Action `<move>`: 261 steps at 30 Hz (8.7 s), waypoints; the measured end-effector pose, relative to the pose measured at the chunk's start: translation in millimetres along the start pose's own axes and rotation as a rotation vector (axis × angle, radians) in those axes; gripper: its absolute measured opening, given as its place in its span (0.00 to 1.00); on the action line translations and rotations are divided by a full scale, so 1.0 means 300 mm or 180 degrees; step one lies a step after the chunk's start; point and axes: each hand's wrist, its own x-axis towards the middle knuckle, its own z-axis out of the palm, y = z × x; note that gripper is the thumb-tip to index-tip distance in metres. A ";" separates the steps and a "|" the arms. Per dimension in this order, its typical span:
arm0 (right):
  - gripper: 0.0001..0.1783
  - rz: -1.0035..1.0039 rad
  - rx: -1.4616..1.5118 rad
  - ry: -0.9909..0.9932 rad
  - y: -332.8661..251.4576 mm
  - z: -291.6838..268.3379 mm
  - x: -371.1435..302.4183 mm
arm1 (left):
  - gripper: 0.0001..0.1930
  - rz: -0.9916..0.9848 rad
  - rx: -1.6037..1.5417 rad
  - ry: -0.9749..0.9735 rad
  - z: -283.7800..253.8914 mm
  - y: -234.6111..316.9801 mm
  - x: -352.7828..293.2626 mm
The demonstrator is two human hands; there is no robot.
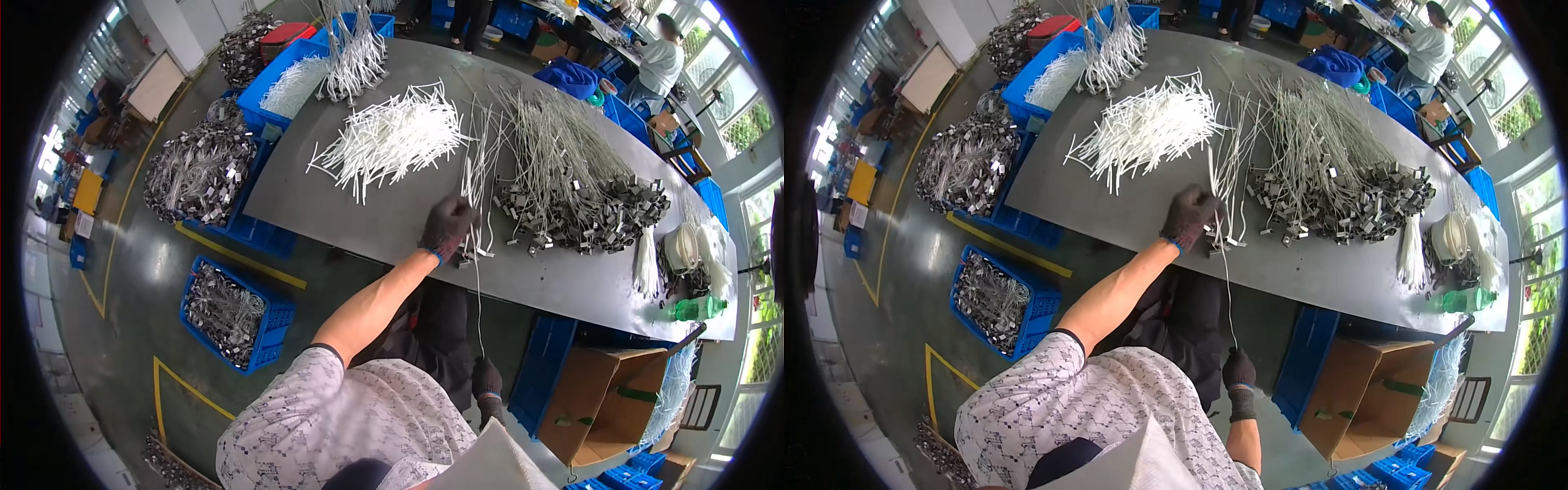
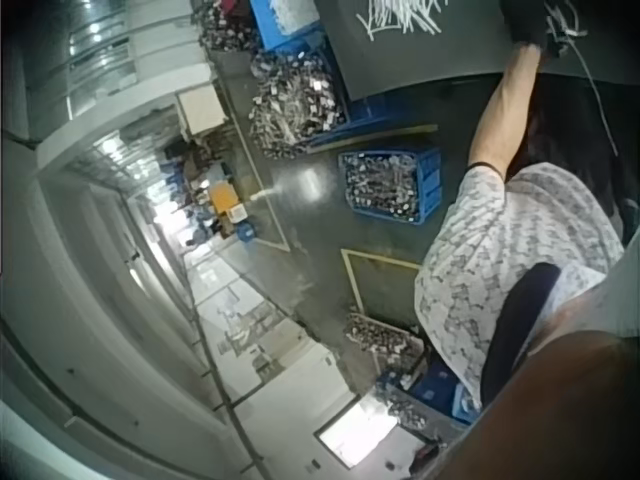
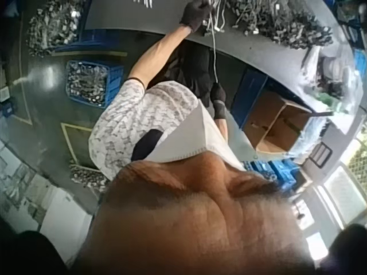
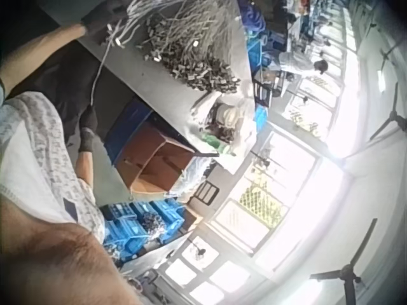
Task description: Bundling and sorting electrical wires at a manual assembly station.
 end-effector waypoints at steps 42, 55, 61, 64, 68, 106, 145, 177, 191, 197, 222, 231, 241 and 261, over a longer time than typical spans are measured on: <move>0.16 0.0230 0.3319 0.0953 -0.273 -0.496 0.592 | 0.19 -0.0587 0.4459 0.1468 -0.715 -0.305 0.267; 0.12 0.0743 0.0377 -0.2607 0.444 0.199 -0.228 | 0.21 -0.0868 0.4453 0.0795 -0.805 -0.391 0.295; 0.14 -0.0698 -0.0174 -0.0339 0.402 0.264 -0.368 | 0.07 -0.2011 -0.0070 0.0732 -0.822 -0.465 0.192; 0.13 -0.0550 -0.0055 -0.0209 0.255 0.170 -0.254 | 0.04 -0.2280 -0.2446 0.0920 -0.664 -0.454 0.095; 0.12 -0.0761 0.0139 0.0059 -0.001 -0.011 -0.070 | 0.06 -0.2334 -0.2923 0.0475 -0.316 -0.350 0.014; 0.24 -0.0973 0.3530 0.0519 -0.653 -0.479 0.419 | 0.11 0.0781 0.1549 -0.0479 0.080 -0.153 -0.192; 0.13 -0.0569 0.0359 0.0183 0.017 -0.020 -0.124 | 0.07 -0.1833 -0.2496 0.0201 -0.152 -0.288 0.048; 0.14 -0.0512 0.2701 0.1031 -0.356 -0.401 0.088 | 0.09 -0.0441 0.0617 -0.1372 0.177 -0.071 -0.183; 0.20 -0.0613 0.2859 0.0990 -0.665 -0.564 0.439 | 0.07 -0.0380 0.0435 -0.0935 0.127 -0.102 -0.272; 0.20 -0.0591 0.0771 0.3112 -0.566 -0.677 0.623 | 0.16 -0.0003 0.1334 -0.0938 -0.008 -0.137 -0.056; 0.10 0.0335 -0.0498 -0.0807 0.271 0.096 -0.125 | 0.16 -0.1401 0.4274 0.0327 -0.512 -0.407 0.387; 0.13 -0.0309 0.0465 -0.0140 0.287 0.237 -0.281 | 0.03 -0.2297 -0.1947 0.0620 -0.488 -0.479 0.211; 0.14 -0.0869 -0.0389 0.0029 -0.145 -0.161 0.106 | 0.06 -0.1461 -0.2595 0.0176 0.052 -0.064 0.079; 0.29 -0.0966 0.3577 0.0969 -0.525 -0.473 0.351 | 0.12 -0.0383 0.0008 -0.1197 0.187 -0.342 -0.221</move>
